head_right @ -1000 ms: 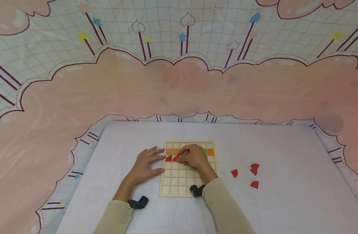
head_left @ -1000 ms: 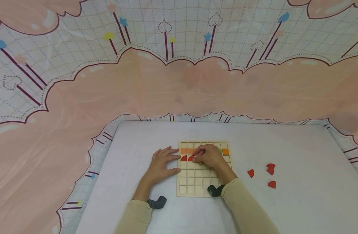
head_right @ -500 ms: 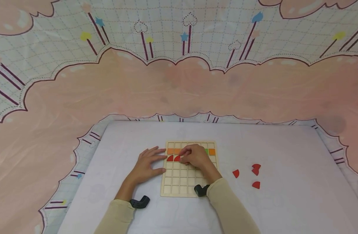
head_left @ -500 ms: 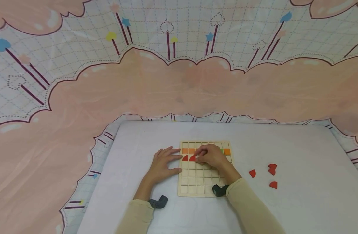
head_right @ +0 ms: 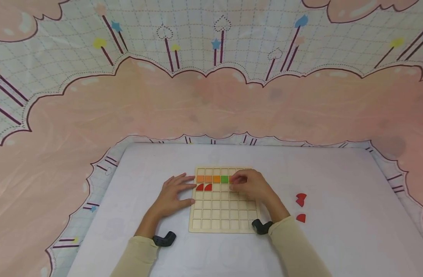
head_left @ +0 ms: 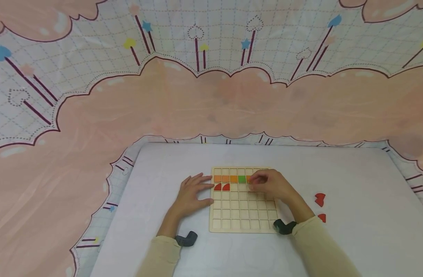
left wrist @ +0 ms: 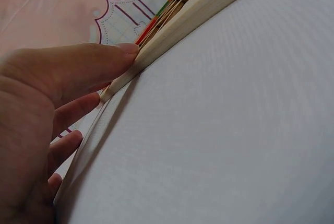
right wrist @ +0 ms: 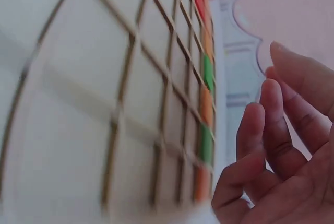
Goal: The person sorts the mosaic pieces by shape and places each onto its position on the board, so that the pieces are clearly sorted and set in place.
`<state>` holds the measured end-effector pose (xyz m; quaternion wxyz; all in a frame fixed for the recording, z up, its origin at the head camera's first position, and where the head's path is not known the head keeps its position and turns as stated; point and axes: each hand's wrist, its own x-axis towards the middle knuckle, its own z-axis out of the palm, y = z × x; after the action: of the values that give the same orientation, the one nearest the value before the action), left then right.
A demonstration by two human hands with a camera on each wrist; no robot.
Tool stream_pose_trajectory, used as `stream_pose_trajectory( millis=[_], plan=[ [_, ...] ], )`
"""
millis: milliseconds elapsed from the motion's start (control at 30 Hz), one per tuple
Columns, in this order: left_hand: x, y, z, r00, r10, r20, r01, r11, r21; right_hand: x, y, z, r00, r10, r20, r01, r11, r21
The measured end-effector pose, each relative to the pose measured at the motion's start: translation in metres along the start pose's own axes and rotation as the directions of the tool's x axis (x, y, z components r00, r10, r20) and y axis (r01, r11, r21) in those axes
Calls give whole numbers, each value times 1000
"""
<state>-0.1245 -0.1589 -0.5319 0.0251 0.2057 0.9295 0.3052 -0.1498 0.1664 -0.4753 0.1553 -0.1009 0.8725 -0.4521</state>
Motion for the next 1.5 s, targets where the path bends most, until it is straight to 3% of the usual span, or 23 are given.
stream_pose_trajectory(
  millis=[267, 600, 800, 1000, 1500],
  plan=[
    [0, 0, 0, 1000, 0, -3, 0, 1000, -11, -30, 17, -45, 997, 78, -2, -78, 989, -128],
    [0, 0, 0, 1000, 6, -6, -6, 1000, -1, -62, 53, -75, 981, 193, -5, -185, 934, -306],
    [0, 0, 0, 1000, 7, -8, -7, 1000, 1, -73, 70, -82, 990, 139, 1, -128, 915, -384],
    [0, -1, 1, 1000, 4, -8, -4, 1000, 3, -75, 77, -81, 993, 117, -1, -108, 911, -399],
    [0, -1, 0, 1000, 12, -11, -12, 1000, 4, -75, 75, -77, 995, 96, 16, -81, 902, -423]
  ],
)
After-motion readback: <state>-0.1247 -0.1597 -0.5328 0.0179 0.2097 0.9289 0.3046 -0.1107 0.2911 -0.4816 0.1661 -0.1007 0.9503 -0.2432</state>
